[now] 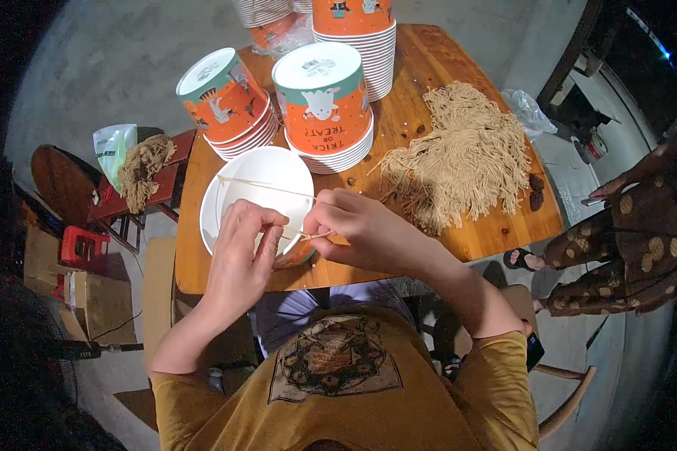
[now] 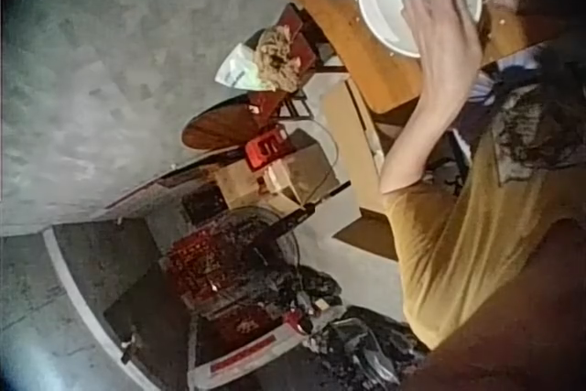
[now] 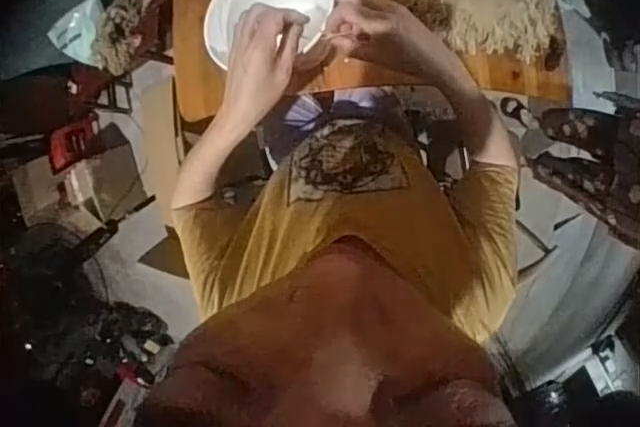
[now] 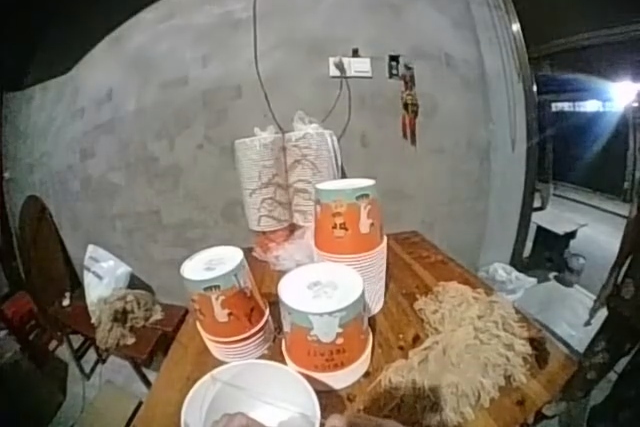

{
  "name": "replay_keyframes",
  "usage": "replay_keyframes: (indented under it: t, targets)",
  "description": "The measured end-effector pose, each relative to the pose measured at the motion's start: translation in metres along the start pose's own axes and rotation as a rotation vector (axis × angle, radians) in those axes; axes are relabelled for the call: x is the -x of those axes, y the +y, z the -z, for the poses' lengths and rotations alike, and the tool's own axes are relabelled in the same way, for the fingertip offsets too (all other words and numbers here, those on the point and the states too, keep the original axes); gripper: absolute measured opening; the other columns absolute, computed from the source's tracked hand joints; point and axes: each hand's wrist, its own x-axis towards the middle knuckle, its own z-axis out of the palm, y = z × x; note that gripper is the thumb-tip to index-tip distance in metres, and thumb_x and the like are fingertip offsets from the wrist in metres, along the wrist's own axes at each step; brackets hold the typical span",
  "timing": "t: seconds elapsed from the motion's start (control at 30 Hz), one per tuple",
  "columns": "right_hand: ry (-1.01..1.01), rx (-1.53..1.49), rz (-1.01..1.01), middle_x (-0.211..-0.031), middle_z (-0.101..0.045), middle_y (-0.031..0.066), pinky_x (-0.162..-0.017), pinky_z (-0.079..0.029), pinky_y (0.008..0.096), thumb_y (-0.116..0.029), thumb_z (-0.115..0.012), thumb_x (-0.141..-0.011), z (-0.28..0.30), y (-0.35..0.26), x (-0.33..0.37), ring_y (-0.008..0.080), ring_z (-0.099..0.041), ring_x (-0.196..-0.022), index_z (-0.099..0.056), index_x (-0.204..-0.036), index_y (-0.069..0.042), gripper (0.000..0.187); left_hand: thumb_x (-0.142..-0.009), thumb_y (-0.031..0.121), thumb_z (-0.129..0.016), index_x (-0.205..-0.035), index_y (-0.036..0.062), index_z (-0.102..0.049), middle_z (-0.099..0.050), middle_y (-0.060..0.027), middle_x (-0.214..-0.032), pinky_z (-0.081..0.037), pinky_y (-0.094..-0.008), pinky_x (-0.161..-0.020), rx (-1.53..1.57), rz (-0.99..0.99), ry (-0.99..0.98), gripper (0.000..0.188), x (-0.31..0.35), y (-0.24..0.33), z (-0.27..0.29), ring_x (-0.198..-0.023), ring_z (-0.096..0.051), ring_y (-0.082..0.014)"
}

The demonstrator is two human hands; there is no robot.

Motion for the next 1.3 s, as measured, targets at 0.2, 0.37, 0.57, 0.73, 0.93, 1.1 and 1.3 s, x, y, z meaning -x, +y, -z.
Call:
replay_keyframes:
  t: [0.2,0.37,0.57,0.73,0.93,1.1,1.3]
  targets:
    - [0.049,-0.019,-0.062,-0.086,-0.054,0.0057,-0.069,-0.049,0.0349,-0.002,-0.065,-0.077,-0.001,-0.001,0.000,0.0246,-0.059,-0.080,-0.049,-0.091,-0.005,0.022,-0.083,-0.001,-0.060,-0.091,0.0004,-0.056,-0.051,-0.0102,-0.085,-0.043,-0.0354,-0.071,0.001,0.009,0.000,0.009,0.000,-0.002,-0.002,-0.079,-0.053,-0.0255]
    - [0.095,0.111,0.024,-0.082,-0.057,0.0053,-0.065,-0.050,0.0345,-0.002,-0.065,-0.077,-0.003,0.003,0.000,0.0240,-0.060,-0.077,-0.050,-0.089,-0.006,0.019,-0.081,0.000,-0.060,-0.094,0.0028,-0.054,-0.050,-0.0120,-0.087,-0.039,-0.0397,-0.075,0.059,0.024,-0.043,0.015,0.000,-0.004,-0.003,-0.083,-0.049,-0.0306]
    - [0.115,-0.056,-0.152,-0.081,-0.056,0.0052,-0.066,-0.047,0.0306,-0.006,-0.059,-0.084,-0.006,0.001,0.000,0.0196,-0.059,-0.075,-0.051,-0.088,-0.006,0.009,-0.082,0.004,-0.062,-0.097,0.0020,-0.056,-0.051,-0.0117,-0.089,-0.041,-0.0388,-0.077,0.020,0.004,-0.061,0.016,-0.003,0.001,-0.002,-0.086,-0.051,-0.0296]
    - [0.059,-0.483,-0.493,-0.081,-0.056,-0.0002,-0.068,-0.043,0.0239,-0.014,-0.055,-0.092,-0.003,-0.002,-0.002,0.0080,-0.054,-0.075,-0.054,-0.091,-0.006,0.008,-0.081,0.009,-0.064,-0.101,0.0031,-0.056,-0.052,-0.0121,-0.092,-0.040,-0.0398,-0.080,0.061,0.013,-0.113,0.022,-0.007,0.007,-0.003,-0.089,-0.051,-0.0309]
    - [0.030,-0.640,-0.515,-0.082,-0.055,-0.0007,-0.069,-0.042,0.0227,-0.016,-0.054,-0.094,-0.005,0.005,-0.001,0.0058,-0.050,-0.075,-0.053,-0.095,-0.005,0.011,-0.085,0.013,-0.062,-0.092,0.0010,-0.057,-0.053,-0.0110,-0.088,-0.042,-0.0349,-0.082,0.174,0.112,-0.195,0.015,-0.013,0.003,-0.001,-0.088,-0.054,-0.0258]
    - [0.100,-0.649,-0.540,-0.083,-0.054,-0.0004,-0.069,-0.042,0.0223,-0.011,-0.055,-0.091,-0.006,-0.001,-0.002,0.0058,-0.049,-0.075,-0.052,-0.098,-0.005,0.009,-0.086,0.012,-0.060,-0.089,-0.0004,-0.056,-0.053,-0.0097,-0.085,-0.043,-0.0329,-0.076,0.451,0.317,-0.281,0.014,-0.013,-0.003,-0.001,-0.083,-0.054,-0.0219]
    - [0.136,-0.368,-0.439,-0.084,-0.054,0.0009,-0.074,-0.044,0.0239,-0.007,-0.061,-0.085,-0.008,-0.007,0.000,0.0082,-0.051,-0.077,-0.051,-0.096,-0.004,0.015,-0.090,0.016,-0.060,-0.088,-0.0007,-0.057,-0.057,-0.0037,-0.080,-0.045,-0.0252,-0.067,0.717,0.620,-0.381,0.017,-0.019,-0.005,0.001,-0.073,-0.054,-0.0098]
